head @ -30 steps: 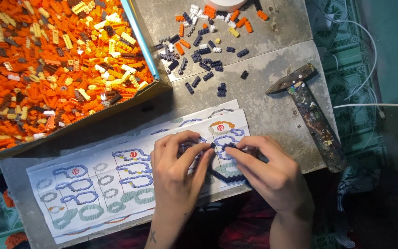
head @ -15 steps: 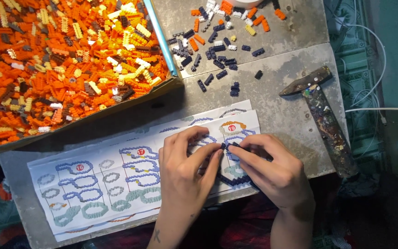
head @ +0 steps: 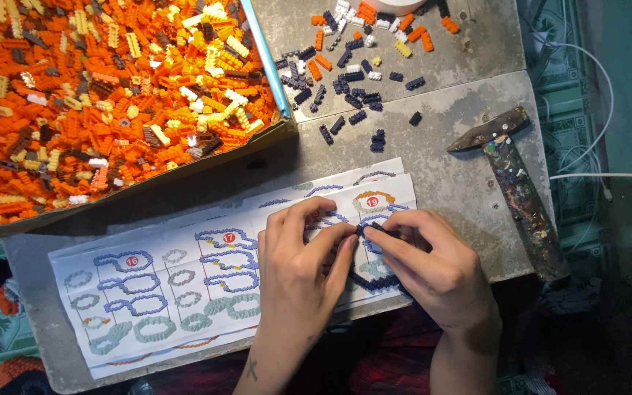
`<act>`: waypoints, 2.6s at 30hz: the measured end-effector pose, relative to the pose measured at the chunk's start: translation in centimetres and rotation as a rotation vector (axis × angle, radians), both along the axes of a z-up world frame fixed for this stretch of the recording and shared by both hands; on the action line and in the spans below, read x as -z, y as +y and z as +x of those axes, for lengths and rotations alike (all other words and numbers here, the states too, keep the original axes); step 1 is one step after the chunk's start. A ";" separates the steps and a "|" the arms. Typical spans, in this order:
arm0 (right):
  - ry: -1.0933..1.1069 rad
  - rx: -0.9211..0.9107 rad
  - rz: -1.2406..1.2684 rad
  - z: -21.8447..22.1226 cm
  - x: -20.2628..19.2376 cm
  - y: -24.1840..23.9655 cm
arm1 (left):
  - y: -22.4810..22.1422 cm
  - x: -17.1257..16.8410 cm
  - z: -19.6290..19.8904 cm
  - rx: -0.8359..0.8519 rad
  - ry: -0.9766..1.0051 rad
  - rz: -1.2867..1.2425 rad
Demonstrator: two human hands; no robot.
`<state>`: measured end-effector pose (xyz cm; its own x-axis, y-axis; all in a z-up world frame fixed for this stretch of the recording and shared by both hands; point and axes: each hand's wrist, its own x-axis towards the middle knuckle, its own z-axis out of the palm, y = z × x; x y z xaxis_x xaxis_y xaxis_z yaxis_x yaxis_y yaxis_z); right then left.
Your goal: Assembling a small figure using miniature interlocking building blocks while following a printed instruction sheet.
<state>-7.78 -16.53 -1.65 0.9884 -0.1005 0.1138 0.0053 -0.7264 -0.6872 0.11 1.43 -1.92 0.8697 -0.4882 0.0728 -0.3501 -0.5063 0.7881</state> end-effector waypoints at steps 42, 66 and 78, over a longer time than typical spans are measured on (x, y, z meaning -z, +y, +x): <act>-0.052 -0.017 0.055 -1.6 0.4 -1.8 | 0.5 -3.1 3.5 0.127 -0.165 0.167; -0.041 -0.104 -0.003 -0.9 -0.5 -1.5 | 0.9 -0.3 -0.9 0.040 -0.072 -0.022; -0.050 -0.096 -0.019 -0.6 -0.3 -0.9 | 1.0 0.1 -0.6 0.039 -0.039 -0.031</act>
<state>-8.36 -17.41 -1.37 0.9864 -0.0032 0.1642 0.1093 -0.7337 -0.6706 -0.50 2.46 -2.07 0.8464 -0.5184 0.1217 -0.3996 -0.4674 0.7886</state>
